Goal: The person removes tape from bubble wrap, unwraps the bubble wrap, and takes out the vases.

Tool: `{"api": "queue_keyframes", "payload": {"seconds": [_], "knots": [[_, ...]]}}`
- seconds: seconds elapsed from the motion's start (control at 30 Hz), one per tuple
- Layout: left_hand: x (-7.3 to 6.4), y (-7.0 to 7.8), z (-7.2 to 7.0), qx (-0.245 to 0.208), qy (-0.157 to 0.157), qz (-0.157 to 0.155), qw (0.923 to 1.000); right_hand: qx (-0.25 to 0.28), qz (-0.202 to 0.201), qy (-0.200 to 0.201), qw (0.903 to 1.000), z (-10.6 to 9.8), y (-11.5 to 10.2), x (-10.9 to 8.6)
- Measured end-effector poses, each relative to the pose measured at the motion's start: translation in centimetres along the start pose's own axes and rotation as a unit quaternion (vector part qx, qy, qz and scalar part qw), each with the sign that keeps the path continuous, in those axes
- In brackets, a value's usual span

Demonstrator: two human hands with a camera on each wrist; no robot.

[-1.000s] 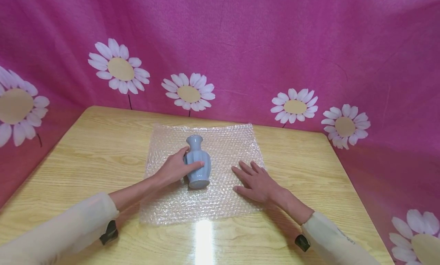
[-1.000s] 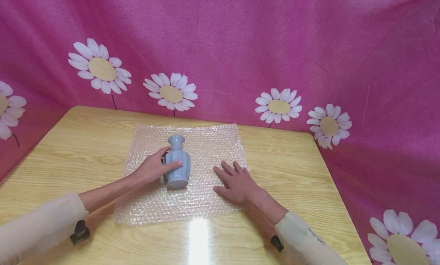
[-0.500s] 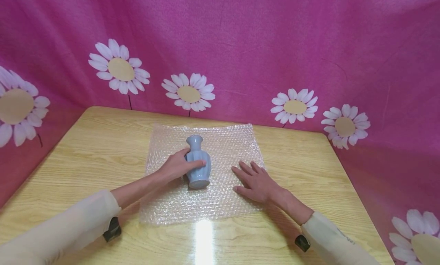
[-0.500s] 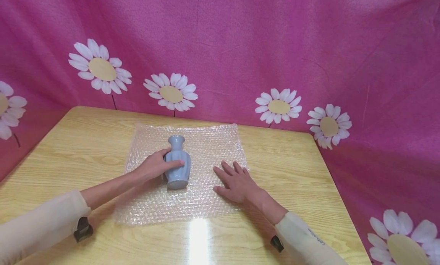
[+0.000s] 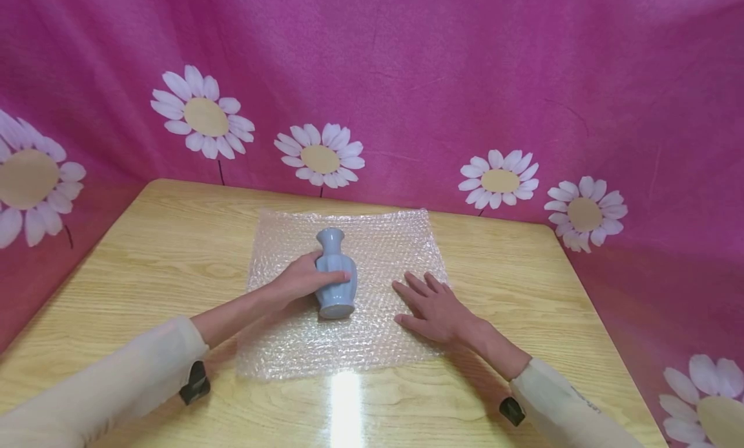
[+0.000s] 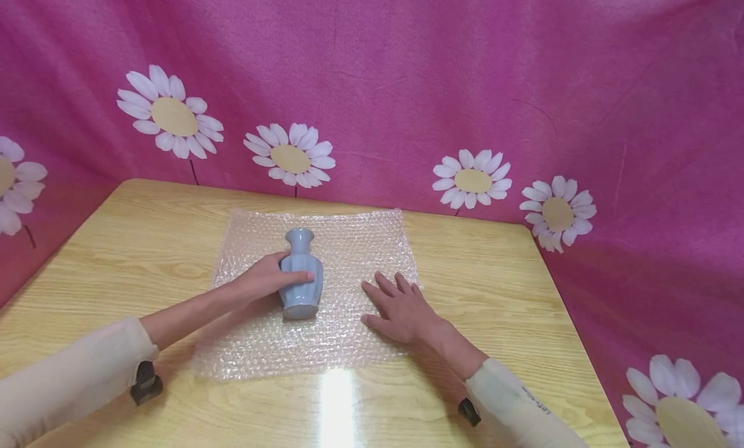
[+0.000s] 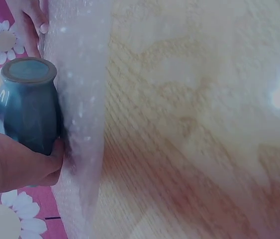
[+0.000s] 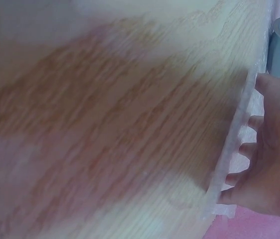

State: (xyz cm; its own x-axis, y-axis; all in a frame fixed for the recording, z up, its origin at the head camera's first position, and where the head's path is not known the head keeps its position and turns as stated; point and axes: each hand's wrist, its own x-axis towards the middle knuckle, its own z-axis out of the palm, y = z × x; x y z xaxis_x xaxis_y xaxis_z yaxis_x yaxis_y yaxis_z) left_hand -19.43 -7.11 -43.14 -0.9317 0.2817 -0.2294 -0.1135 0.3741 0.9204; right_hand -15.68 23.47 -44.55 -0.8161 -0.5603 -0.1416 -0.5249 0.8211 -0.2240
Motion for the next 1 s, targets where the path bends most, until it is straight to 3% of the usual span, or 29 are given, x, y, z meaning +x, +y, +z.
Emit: {"api": "queue_keyframes", "payload": {"seconds": [0.23,0.73,1.0], "knots": [[-0.06,0.19,0.39,-0.038,-0.015,-0.013,0.9991,-0.001,0.003,-0.003,1.0000,0.06,0.05,-0.01],[-0.53,0.70,0.83,0.005,0.004,-0.013,0.9999,-0.003,-0.002,0.004,1.0000,0.07,0.12,0.03],[-0.90,0.70,0.76,-0.010,0.001,-0.009,0.9999,-0.005,-0.003,0.007,1.0000,0.11,0.10,0.09]]}}
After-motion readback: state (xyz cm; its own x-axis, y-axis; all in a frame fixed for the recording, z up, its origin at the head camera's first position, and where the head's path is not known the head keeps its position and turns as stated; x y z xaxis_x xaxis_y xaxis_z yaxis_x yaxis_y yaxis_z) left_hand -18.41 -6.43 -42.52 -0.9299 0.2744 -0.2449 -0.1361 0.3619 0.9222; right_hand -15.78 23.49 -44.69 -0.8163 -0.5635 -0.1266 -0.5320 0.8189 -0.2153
